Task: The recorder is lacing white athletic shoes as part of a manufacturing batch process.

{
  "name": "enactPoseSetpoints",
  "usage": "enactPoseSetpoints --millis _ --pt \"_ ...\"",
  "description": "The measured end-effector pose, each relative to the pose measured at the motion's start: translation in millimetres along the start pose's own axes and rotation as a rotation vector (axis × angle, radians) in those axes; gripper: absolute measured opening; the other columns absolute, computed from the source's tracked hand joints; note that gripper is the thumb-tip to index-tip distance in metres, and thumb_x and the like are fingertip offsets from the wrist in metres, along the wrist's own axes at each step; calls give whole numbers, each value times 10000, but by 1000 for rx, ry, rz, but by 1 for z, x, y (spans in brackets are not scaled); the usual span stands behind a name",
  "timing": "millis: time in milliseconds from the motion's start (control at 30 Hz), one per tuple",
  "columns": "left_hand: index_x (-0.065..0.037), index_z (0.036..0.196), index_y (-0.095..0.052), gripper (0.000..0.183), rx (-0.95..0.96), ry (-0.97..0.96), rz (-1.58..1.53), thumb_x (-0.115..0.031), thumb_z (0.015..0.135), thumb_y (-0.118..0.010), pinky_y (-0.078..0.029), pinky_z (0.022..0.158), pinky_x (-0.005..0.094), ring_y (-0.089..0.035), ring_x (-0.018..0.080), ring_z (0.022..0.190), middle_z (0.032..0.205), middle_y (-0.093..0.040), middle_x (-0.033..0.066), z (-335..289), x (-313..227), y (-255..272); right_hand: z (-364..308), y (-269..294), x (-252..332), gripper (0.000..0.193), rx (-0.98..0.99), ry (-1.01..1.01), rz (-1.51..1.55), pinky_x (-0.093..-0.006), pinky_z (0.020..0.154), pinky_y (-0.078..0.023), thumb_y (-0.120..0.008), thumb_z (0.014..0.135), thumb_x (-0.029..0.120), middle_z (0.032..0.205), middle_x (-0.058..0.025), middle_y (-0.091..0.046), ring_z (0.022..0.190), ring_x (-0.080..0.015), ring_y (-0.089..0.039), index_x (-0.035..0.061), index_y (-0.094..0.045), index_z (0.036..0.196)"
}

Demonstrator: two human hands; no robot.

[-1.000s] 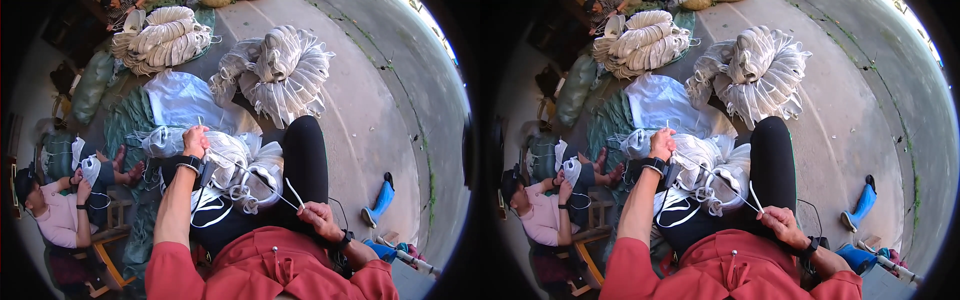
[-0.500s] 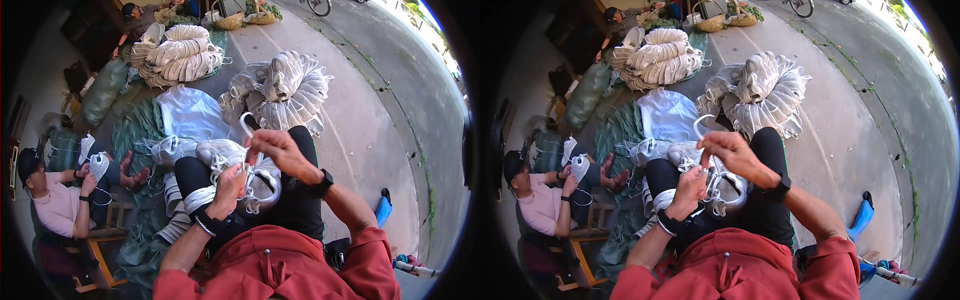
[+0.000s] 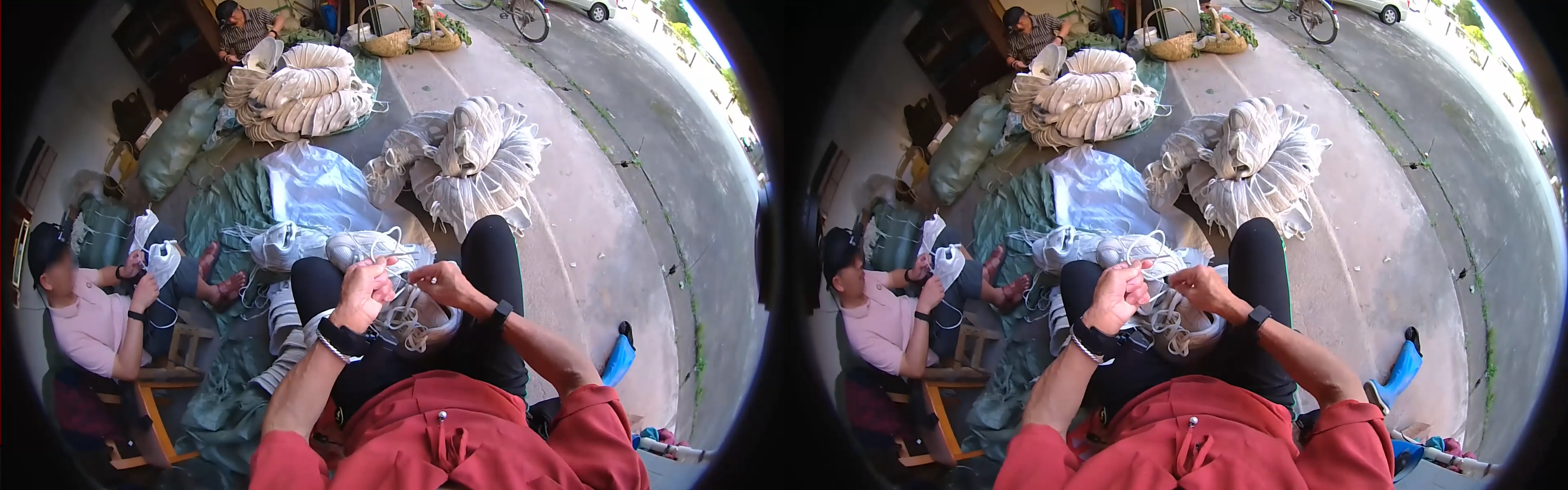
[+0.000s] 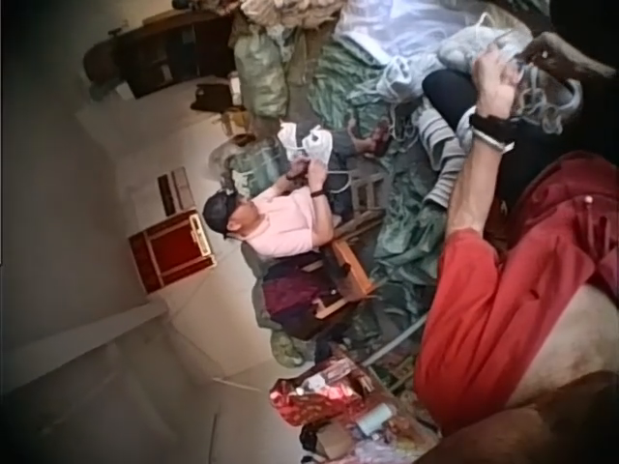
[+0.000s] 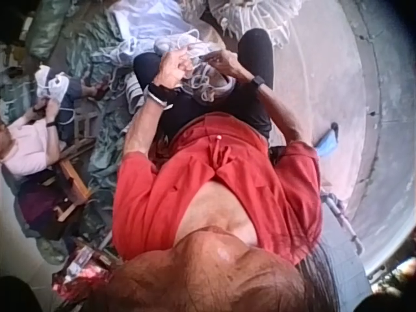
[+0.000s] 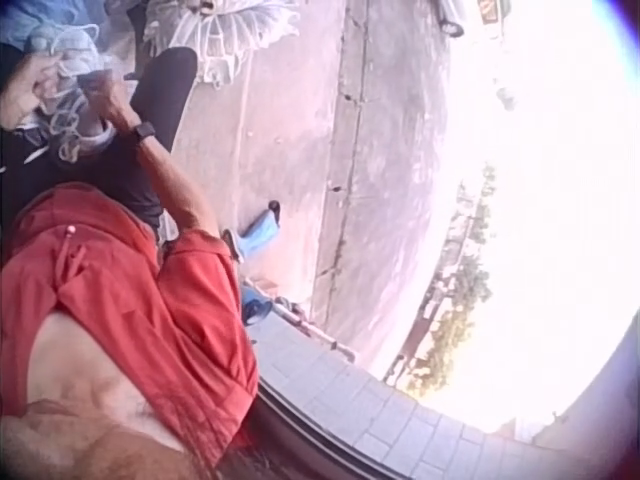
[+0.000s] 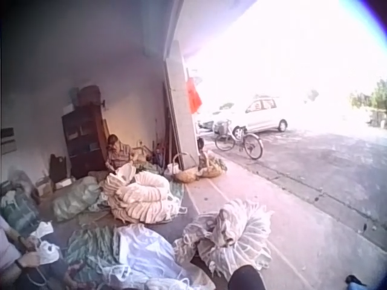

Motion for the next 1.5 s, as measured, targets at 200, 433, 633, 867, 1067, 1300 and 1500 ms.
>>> enactPoseSetpoints --millis 200,433,633,867,1067,1300,1500 --pt "-6 973 -517 170 18 83 -76 -136 906 -430 -306 478 261 -284 95 386 480 -319 -39 4 -3 -2 6 -7 -3 154 29 75 -129 -317 612 -479 -628 711 140 735 -130 -643 654 -244 -623 27 -653 812" --pt "13 1093 -482 243 80 59 -13 -142 915 -423 -329 487 264 -308 94 402 492 -320 -34 4 -6 -4 13 -4 -15 135 126 -182 176 -299 610 -478 -595 731 115 705 -111 -646 642 -186 -619 10 -645 799" --pt "28 1291 -326 428 82 -181 119 -117 906 -445 -367 485 269 -373 111 442 544 -375 5 -1 -13 -23 15 -11 -20 152 13 -176 5 -272 590 -476 -589 748 140 650 -105 -626 640 -145 -619 -1 -641 774" --pt "39 1277 -362 423 55 -333 380 -143 906 -457 -466 709 282 -601 172 754 807 -607 110 28 -15 -42 13 4 1 211 221 -225 -18 -276 564 -448 -606 775 193 629 -75 -609 602 -83 -550 -9 -646 819" --pt "-35 1068 -573 342 123 -658 1303 10 738 -498 -430 843 341 -555 252 955 1018 -574 163 49 16 4 10 2 -12 240 197 -200 119 -255 564 -438 -598 817 217 640 -46 -616 610 -50 -523 -19 -643 808" --pt "-42 846 -635 193 34 -887 1716 -105 666 -608 -337 916 456 -428 367 1112 1154 -499 203 38 25 12 11 1 -18 260 248 -265 134 -228 611 -440 -578 851 221 702 -22 -629 651 -58 -533 -26 -652 818" --pt "-10 676 -620 198 77 -927 1692 -203 688 -661 -302 932 463 -407 344 1171 1147 -522 196 -38 -29 -8 12 2 -26 256 147 -387 407 -256 677 -457 -566 859 208 730 -47 -632 692 -103 -564 -30 -650 817"
Point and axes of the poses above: each hand's wrist, its own z-axis towards the middle knuckle, its own y-axis out of the back of the hand, x = y × z, the point moved 2 cm from there along z, towards the middle knuckle
